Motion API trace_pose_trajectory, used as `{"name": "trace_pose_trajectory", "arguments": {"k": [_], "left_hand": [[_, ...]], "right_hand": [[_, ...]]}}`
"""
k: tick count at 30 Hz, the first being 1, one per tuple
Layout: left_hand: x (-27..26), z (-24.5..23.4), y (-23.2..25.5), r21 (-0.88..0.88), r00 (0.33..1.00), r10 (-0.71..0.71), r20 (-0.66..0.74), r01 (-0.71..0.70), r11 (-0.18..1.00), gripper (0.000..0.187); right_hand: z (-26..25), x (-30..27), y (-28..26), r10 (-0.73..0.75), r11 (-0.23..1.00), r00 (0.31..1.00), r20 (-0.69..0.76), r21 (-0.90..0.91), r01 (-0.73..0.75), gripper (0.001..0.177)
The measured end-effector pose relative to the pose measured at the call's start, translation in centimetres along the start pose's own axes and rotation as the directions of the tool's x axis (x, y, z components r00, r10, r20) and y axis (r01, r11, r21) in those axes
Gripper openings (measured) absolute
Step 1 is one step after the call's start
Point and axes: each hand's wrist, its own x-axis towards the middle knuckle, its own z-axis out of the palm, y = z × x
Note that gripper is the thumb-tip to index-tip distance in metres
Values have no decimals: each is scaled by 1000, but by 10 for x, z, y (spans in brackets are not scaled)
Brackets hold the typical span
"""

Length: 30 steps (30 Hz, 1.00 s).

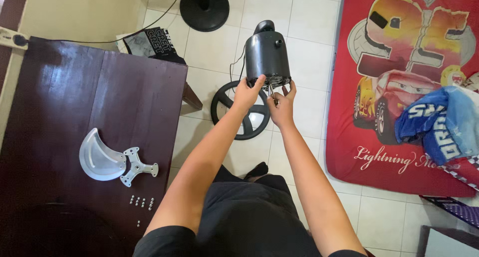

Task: The person assembles an electric fan by attaching the motor housing to the fan stand and tightening screws with a screwdriver. They repeatedly adjust and secure the motor housing to the stand base while handling small screws and the fan blade separately.

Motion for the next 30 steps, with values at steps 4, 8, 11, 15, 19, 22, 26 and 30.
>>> {"name": "trace_pose_trajectory", "arguments": {"k": [4,8,11,15,19,22,26,30], "left_hand": [[3,1,0,15,998,-64,9,64,998,60],[5,1,-1,-10,1000,-26,8,26,1000,58],[4,1,-4,-43,999,-42,32,43,998,56],[7,3,-10,-168,997,-38,63,48,985,53],[9,9,-13,-224,999,-30,36,37,974,51],[7,10,-15,-186,999,-29,23,33,982,53],[8,8,-12,-166,999,-40,20,43,985,57],[10,5,-10,-151,999,40,3,-39,988,60]], "right_hand": [[0,-1,0,-6,1000,1000,-8,12,6,13],[2,1,0,-13,1000,1000,-21,-10,13,13],[0,1,1,-14,1000,1000,-20,-23,13,13],[1,1,0,-26,1000,999,-25,-14,26,14],[-1,3,-2,-10,1000,999,-32,25,11,14],[-3,1,-1,-57,998,997,-44,-37,55,13],[-4,3,-3,-35,999,999,-33,14,35,13],[0,4,-1,-17,999,999,-35,41,19,14]]}}
